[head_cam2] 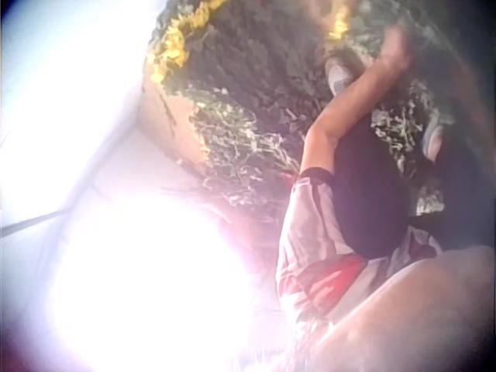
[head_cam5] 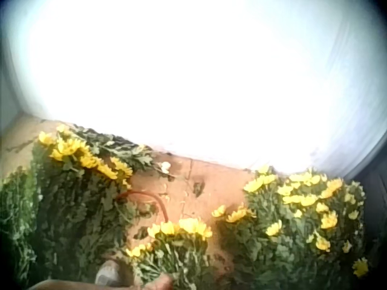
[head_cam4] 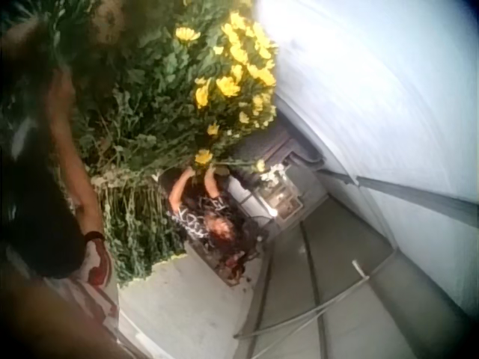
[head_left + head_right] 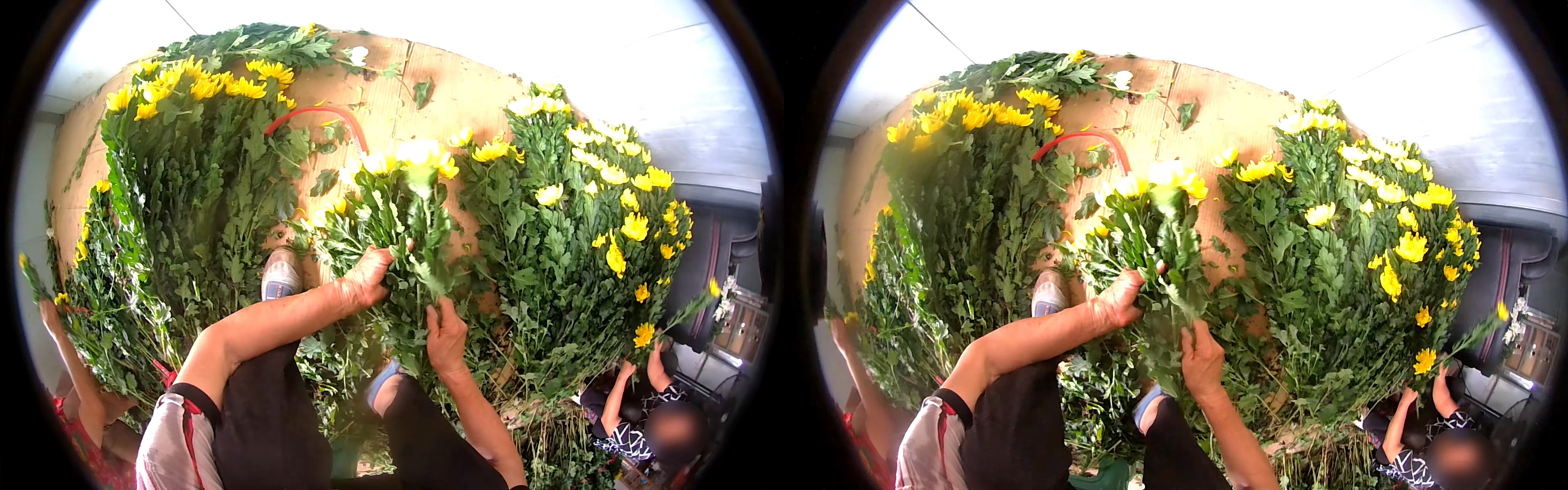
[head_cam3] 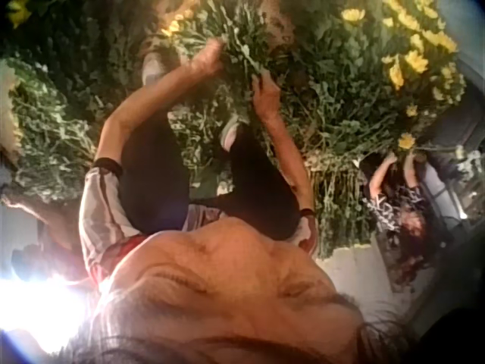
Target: The person assembles a large bundle of yellow flowers by hand, ties them together with a red ribbon, and places the finished bundle onto the floor before beginning to gather flowers for the next bundle.
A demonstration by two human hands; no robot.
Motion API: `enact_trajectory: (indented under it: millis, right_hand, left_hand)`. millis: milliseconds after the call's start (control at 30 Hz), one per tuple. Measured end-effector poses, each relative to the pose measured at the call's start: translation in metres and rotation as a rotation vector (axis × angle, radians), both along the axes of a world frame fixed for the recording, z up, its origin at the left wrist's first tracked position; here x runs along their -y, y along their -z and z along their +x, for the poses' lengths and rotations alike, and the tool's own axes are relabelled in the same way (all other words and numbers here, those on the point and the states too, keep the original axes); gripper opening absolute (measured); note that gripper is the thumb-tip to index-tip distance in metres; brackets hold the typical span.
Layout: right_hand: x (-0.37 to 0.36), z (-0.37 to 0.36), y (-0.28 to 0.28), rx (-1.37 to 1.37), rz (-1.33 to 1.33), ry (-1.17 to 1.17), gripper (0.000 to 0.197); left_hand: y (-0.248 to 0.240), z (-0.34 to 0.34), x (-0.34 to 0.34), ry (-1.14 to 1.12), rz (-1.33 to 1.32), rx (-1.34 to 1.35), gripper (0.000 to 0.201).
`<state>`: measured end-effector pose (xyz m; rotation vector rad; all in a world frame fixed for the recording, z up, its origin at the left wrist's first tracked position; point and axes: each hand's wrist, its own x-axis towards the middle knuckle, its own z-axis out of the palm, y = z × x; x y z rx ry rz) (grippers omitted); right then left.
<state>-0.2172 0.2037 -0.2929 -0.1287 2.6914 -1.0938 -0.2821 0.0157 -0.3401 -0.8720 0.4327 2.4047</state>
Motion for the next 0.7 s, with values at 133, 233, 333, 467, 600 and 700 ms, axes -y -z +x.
enact_trajectory:
  millis: [133, 233, 333, 467, 600, 700]
  right_hand:
    - [0.01, 0.001, -0.004, 0.056, -0.003, -0.017, 0.025]
    - [0.021, 0.0, -0.013, 0.104, -0.027, -0.119, 0.028]
    - [0.011, 0.003, -0.015, 0.257, -0.148, -0.149, 0.033]
    - [-0.021, 0.016, 0.03, 0.419, 0.105, -0.314, 0.044]
    - [-0.039, -0.056, 0.057, 0.399, 0.146, -0.14, 0.066]
    - [-0.048, -0.094, 0.057, 0.195, 0.211, -0.049, 0.054]
  left_hand:
    - [-0.018, 0.0, 0.009, 0.001, 0.003, 0.003, 0.029]
    - [0.016, 0.021, 0.031, 0.103, -0.137, -0.151, 0.024]
    - [0.015, 0.05, 0.075, 0.102, -0.149, 0.012, 0.025]
    - [-0.015, 0.074, 0.122, -0.033, -0.063, -0.059, 0.038]
    - [0.016, 0.1, 0.144, -0.141, -0.117, -0.034, 0.032]
    - [0.049, 0.108, 0.148, -0.221, -0.09, -0.018, 0.038]
